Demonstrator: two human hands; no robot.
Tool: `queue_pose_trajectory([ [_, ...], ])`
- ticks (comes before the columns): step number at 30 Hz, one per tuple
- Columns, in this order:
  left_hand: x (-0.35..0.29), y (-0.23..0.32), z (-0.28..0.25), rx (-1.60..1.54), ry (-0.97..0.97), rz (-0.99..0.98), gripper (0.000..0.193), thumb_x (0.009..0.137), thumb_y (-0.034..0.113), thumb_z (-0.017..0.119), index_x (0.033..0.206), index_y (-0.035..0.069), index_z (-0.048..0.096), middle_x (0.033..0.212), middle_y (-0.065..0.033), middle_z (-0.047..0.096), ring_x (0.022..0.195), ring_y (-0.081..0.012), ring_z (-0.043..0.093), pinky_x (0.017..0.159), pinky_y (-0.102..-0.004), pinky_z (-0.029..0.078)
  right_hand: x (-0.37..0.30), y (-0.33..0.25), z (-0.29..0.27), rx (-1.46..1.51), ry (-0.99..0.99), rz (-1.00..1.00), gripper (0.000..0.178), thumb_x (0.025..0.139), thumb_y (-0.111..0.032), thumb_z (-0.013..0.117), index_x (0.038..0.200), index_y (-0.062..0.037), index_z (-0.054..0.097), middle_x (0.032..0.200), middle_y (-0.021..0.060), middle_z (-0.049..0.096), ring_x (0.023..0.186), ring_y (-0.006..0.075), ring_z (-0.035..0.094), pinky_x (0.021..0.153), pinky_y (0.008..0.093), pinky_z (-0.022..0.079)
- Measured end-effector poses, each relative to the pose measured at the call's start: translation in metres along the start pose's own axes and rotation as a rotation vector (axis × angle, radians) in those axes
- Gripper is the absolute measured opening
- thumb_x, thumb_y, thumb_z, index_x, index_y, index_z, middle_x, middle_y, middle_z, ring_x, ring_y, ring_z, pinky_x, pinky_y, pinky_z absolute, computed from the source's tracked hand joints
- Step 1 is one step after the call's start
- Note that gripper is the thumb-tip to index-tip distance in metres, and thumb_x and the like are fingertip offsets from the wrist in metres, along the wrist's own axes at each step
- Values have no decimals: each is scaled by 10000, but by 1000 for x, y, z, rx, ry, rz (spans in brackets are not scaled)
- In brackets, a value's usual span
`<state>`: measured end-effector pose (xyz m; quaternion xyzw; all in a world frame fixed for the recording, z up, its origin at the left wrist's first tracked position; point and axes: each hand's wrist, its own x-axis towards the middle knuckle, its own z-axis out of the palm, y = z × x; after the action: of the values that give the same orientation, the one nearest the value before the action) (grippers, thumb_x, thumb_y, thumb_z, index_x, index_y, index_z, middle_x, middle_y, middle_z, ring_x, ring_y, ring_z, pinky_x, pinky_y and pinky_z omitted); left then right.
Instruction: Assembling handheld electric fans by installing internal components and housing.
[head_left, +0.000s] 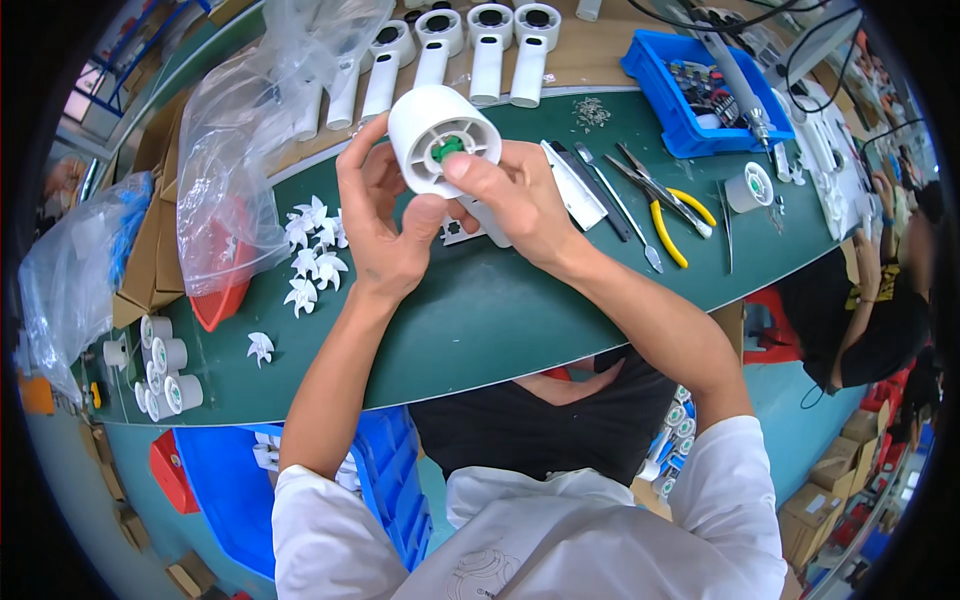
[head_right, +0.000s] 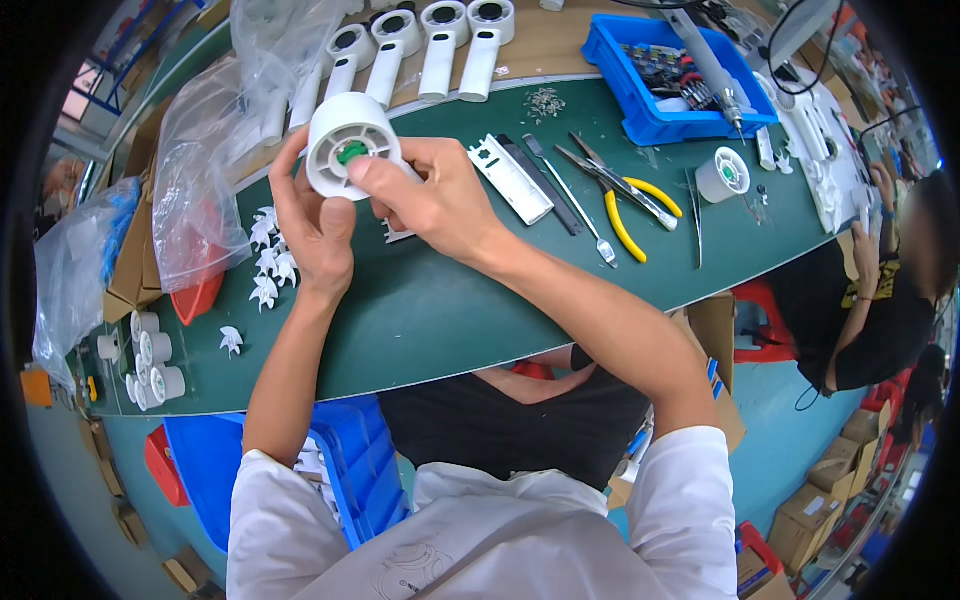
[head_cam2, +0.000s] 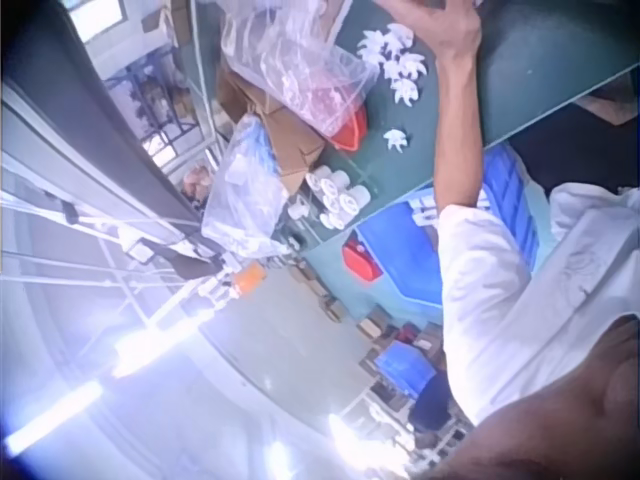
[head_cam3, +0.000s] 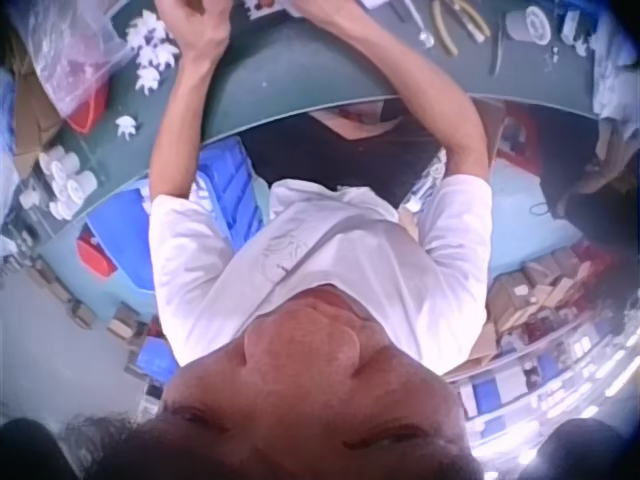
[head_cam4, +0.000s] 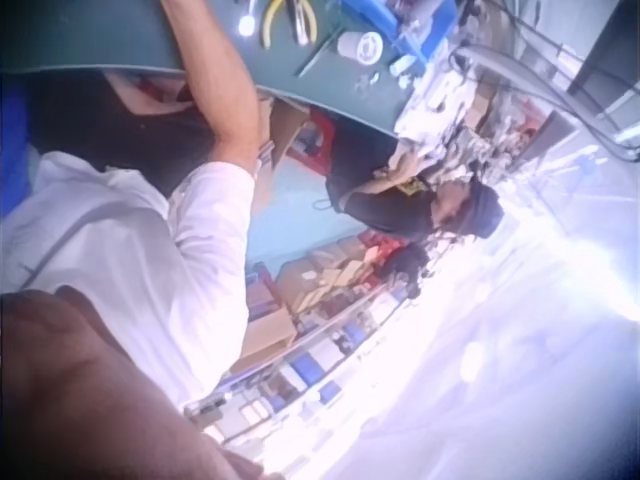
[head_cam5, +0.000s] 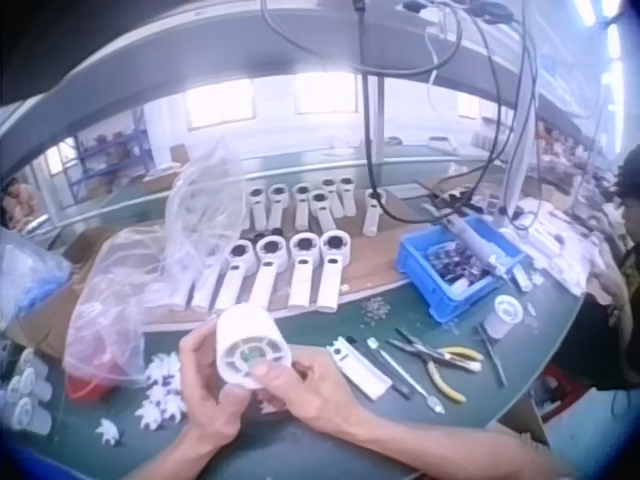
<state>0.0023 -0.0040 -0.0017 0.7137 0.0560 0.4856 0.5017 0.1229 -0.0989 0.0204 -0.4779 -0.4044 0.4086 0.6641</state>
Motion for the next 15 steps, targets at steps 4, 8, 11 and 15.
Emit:
queue_pose_trajectory([
  [4, -11, -25, -14, 30, 24, -91, 686, 973, 546, 403, 1322, -44, 431, 1238, -171, 540, 1145, -235, 524, 964, -343, 398, 3, -3, -5, -379, 75, -591, 281, 752, -141, 679, 971, 36, 675, 765, 86, 672, 636, 134, 615, 586, 255, 483],
  [8, -14, -25, -13, 181, -51, -114, 628, 991, 488, 378, 1265, -62, 506, 1244, -158, 570, 1163, -259, 524, 976, -361, 399, -3, -20, -9, -627, 200, -773, 261, 729, -167, 693, 914, 17, 687, 695, 145, 657, 572, 229, 641, 555, 289, 497],
  [11, -22, -7, 8, -157, -1, -171, 762, 963, 588, 362, 1341, -70, 426, 1326, -154, 503, 1215, -271, 493, 1035, -403, 371, -12, -17, 0, -694, 248, -519, 353, 770, -275, 709, 950, 18, 632, 822, 200, 655, 743, 362, 658, 658, 384, 523],
  [15, -25, 6, 19, -239, -62, -308, 791, 956, 603, 378, 1411, -42, 336, 1347, -182, 487, 1265, -276, 462, 1066, -413, 344, -45, -6, 16, -915, 273, -444, 483, 808, -187, 665, 1155, 96, 483, 1011, 275, 557, 882, 416, 589, 745, 432, 511],
])
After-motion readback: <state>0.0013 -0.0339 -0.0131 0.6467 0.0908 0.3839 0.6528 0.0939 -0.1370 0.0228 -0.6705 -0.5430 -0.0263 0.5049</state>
